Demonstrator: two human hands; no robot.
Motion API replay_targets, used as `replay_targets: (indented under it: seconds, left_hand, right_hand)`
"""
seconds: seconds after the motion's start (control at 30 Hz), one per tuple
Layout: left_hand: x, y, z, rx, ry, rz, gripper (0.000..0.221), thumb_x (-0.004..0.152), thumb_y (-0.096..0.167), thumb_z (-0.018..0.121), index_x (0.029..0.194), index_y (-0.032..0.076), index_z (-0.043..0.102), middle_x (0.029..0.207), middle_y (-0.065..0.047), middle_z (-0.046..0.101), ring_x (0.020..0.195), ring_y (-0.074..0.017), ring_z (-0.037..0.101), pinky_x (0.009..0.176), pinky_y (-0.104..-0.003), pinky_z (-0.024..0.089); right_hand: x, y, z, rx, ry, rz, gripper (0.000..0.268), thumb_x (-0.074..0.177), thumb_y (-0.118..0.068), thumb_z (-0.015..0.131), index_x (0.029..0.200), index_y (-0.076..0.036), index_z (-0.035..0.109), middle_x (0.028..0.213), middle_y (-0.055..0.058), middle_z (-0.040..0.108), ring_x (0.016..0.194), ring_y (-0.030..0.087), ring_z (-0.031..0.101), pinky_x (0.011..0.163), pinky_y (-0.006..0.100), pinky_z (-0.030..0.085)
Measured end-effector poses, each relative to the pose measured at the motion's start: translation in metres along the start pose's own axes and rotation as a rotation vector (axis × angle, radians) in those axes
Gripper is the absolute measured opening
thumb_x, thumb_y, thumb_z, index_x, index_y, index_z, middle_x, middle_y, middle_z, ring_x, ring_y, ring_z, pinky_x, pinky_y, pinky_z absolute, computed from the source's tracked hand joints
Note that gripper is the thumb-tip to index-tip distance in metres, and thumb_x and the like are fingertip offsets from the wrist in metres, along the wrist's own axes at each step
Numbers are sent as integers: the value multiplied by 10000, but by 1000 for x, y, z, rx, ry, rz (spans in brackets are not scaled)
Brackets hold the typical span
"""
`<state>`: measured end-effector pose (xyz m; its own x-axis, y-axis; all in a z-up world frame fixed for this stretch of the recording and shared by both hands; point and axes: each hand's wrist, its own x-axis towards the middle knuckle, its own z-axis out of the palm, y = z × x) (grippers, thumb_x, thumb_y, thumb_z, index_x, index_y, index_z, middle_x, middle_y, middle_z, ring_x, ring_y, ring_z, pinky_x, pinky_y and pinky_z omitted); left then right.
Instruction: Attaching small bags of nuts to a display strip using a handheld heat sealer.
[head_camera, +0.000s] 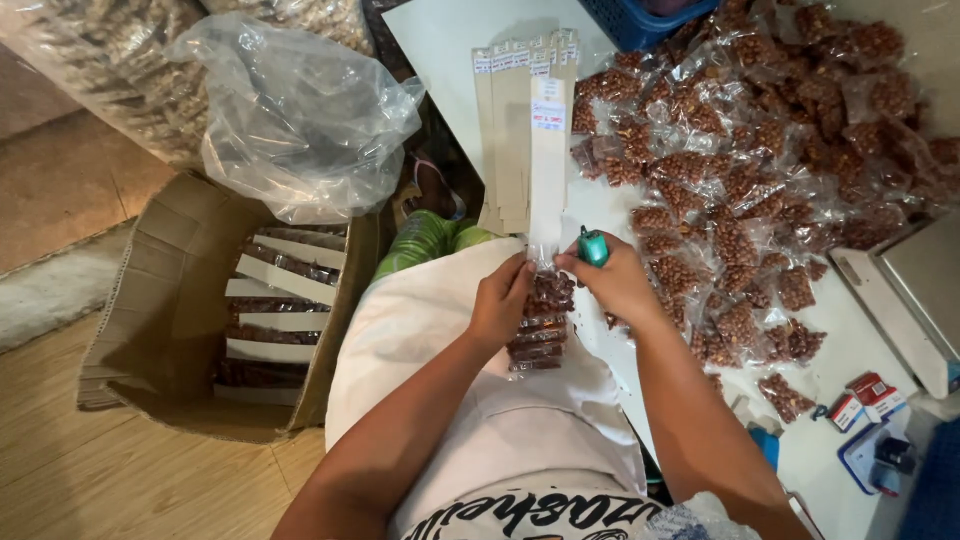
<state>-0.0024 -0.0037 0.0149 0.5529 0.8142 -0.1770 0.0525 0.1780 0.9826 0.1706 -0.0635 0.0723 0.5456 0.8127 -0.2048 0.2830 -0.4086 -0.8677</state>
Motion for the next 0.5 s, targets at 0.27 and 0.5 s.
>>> replay_targets:
  seconds: [0.27,0.5]
  left_hand:
    - [-25,51,0,270,-60,145,491,1050,200,488,1539,186,452,1380,-235,616,1278,-451,553,1120,-566,452]
    - [-32,74,3,384,-56,101,544,1034,265,470,1561,372,391,1240,-209,711,1196,-399,639,1073,-512,508]
  right_hand:
    - [12,-72,25,739,500,368,245,779,-294,711,848,-60,686,664,103,637,568,226,670,532,361,518]
    - [58,-20,67,808,693,370,503,806,-528,688,814,-27,648,799,155,577,793,263,568,766,398,438]
